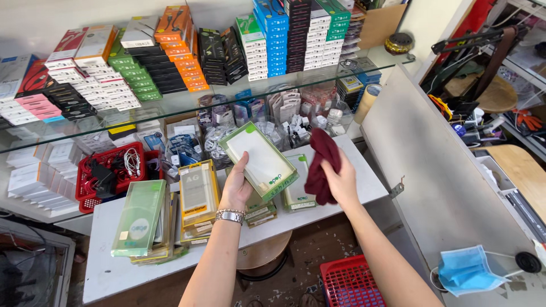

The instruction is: The person retrieves stacks of small product boxes from a shelf, places them on a counter, and wipes each box with a maroon cloth. The person handles multiple boxes one at a time, wiping all sides before stacking them. The person repeats this process with different stacks of boxes throughout the clip.

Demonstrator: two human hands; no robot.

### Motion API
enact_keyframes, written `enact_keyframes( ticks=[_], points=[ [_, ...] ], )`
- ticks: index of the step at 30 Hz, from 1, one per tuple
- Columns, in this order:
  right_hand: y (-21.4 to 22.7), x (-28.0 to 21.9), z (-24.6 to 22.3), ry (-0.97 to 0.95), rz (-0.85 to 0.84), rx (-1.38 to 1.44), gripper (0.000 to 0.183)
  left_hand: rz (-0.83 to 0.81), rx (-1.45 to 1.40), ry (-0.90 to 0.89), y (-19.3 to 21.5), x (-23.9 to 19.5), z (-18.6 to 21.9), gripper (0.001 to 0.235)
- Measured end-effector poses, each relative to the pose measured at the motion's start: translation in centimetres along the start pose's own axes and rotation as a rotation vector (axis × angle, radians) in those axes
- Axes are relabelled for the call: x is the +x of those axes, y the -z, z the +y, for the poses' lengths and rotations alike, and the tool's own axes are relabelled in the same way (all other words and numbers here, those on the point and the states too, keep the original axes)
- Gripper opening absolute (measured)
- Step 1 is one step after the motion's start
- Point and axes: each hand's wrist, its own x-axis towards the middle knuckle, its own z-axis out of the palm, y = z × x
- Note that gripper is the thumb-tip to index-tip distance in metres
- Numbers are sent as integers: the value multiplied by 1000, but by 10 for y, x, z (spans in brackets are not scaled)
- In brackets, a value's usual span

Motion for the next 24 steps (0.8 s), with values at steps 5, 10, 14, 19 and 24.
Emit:
enact_keyframes(
  ticks=[5,10,14,19,24],
  points=[
    [-41,-6,-62,591,-271,-435,54,-40,-34,-50,-10,3,-35,48],
    [-53,-15,-42,360,-265,-459,59,-45,127,-42,-16,-7,-38,44],
    [-27,17,-11,18,-94,-424,45,36,260,115,-15,-26,-23,39],
    [-34,31,-15,254,-285,-267,48,-70,354,246,-11,-29,-30,38],
    [-59,44,-29,418,-538,-564,55,-109,378,311,-22,-25,-41,34]
  ],
)
